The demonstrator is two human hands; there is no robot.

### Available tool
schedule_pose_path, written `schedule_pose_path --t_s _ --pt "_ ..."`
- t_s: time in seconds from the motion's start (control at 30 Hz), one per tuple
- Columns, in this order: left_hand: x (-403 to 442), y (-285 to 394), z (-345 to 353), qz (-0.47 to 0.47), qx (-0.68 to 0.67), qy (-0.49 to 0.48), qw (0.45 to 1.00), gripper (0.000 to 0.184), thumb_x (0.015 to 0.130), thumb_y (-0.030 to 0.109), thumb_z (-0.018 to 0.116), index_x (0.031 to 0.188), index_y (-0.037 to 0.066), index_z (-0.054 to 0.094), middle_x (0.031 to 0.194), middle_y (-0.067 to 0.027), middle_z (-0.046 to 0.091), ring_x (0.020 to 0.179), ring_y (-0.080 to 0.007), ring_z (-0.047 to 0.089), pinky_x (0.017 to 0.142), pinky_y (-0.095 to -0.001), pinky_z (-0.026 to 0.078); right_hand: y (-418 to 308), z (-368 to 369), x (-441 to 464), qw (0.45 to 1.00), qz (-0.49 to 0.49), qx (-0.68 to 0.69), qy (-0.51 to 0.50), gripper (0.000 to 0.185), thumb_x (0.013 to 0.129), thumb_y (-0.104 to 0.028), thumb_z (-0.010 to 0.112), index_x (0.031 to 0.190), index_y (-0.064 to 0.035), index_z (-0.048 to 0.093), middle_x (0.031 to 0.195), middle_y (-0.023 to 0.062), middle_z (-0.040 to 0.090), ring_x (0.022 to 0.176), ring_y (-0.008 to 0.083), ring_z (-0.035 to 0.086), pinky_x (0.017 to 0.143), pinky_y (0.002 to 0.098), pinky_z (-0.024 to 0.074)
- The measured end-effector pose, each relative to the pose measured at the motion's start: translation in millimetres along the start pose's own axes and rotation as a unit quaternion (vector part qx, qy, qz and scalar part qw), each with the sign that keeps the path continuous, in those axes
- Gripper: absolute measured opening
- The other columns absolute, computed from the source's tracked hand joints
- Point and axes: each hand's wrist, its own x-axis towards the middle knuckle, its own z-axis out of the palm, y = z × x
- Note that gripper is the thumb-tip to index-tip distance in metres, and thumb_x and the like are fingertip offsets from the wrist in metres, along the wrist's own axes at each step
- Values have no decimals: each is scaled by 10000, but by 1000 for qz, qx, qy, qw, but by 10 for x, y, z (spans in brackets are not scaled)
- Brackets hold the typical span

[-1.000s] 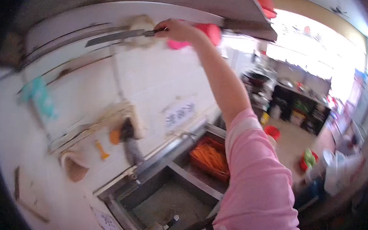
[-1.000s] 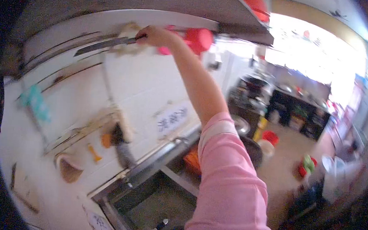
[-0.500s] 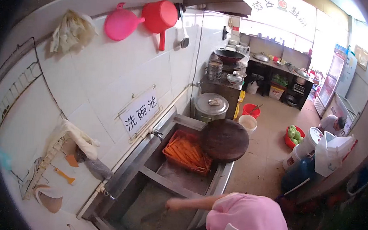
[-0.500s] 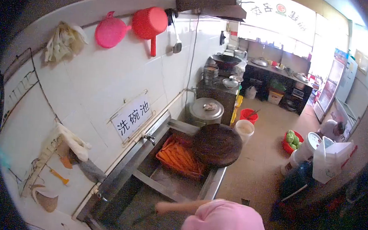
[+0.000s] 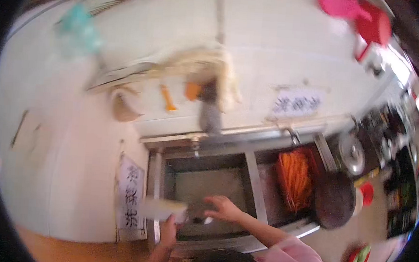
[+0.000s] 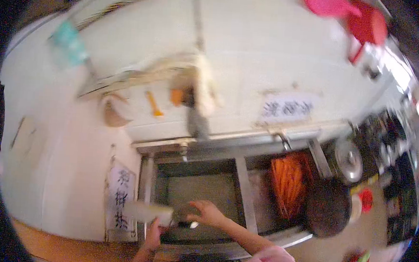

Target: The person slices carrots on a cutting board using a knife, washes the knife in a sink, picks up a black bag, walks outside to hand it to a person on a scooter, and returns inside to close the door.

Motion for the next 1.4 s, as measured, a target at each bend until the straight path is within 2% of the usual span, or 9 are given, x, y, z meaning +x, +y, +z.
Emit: schedule_pose_path --t_s 0.1,0.3,0.8,0.87,1.07,1.1,1.17,1.23,1.4 --pt "-45 1071 838 128 -75 -44 988 428 941 328 538 1258 40 531 1216 -83 587 1078 -222 585 893 -392 494 -1067 -676 407 963 -23 -230 -136 429 814 -268 678 1160 -38 569 1031 205 625 899 370 629 799 429 509" --pt "-691 2841 1171 430 -41 -347 832 687 971 440 467 1467 47 198 1399 -166 422 1228 -299 484 1072 -434 335 -2384 -2317 1480 907 -158 -365 135 440 877 -288 604 1251 -76 509 1036 160 647 853 343 653 705 442 528" --pt "-555 269 -656 54 104 -46 992 377 959 308 546 1210 30 588 1155 -83 628 1071 -179 580 924 -305 425 -2032 -2721 3409 906 -118 -397 85 411 915 -436 518 1066 -92 686 949 183 680 951 324 633 882 415 484" --pt "-594 272 -486 121 184 -100 970 289 965 242 538 1063 7 674 954 -62 699 1025 -126 585 929 -276 417 -2126 -2595 2696 855 -346 -253 293 265 899 -257 589 1015 -36 678 985 170 671 883 325 643 798 418 515" --pt "-423 81 964 91 355 -267 891 355 927 292 576 1122 3 647 1187 -111 636 1166 -223 539 1032 -337 360 -1053 -1759 -553 892 -69 446 -41 450 1012 -381 404 1018 -34 690 1022 81 685 993 198 604 928 326 449" --pt "-511 -100 1242 83 368 -291 879 355 927 292 576 1122 3 647 1187 -111 636 1166 -223 539 1032 -337 360 -564 -1604 -1316 971 40 231 -53 405 968 -406 458 1072 -81 677 1072 74 668 1003 232 595 946 427 402" --pt "-766 -556 1879 424 780 -119 446 509 862 368 642 1215 4 592 1338 -140 526 1256 -297 470 1081 -386 318 391 -1302 -2843 873 156 -388 -253 418 880 -454 567 1180 -177 651 1173 61 636 1024 300 577 983 629 308" --pt "-942 -998 2706 319 737 -212 557 630 797 385 710 1289 30 540 1397 -155 459 1295 -331 421 1097 -411 303 313 -1855 -4324 937 317 144 -5 387 845 -382 611 1187 -208 659 1231 98 612 1176 303 541 1015 454 382" --pt "-2028 -2452 4514 -36 466 -528 709 516 868 233 682 1303 7 520 1348 -171 499 1263 -267 456 1046 -375 360 180 -3171 -6911 790 601 22 117 386 839 -308 634 1148 -78 657 1100 164 661 1052 286 614 940 381 464"
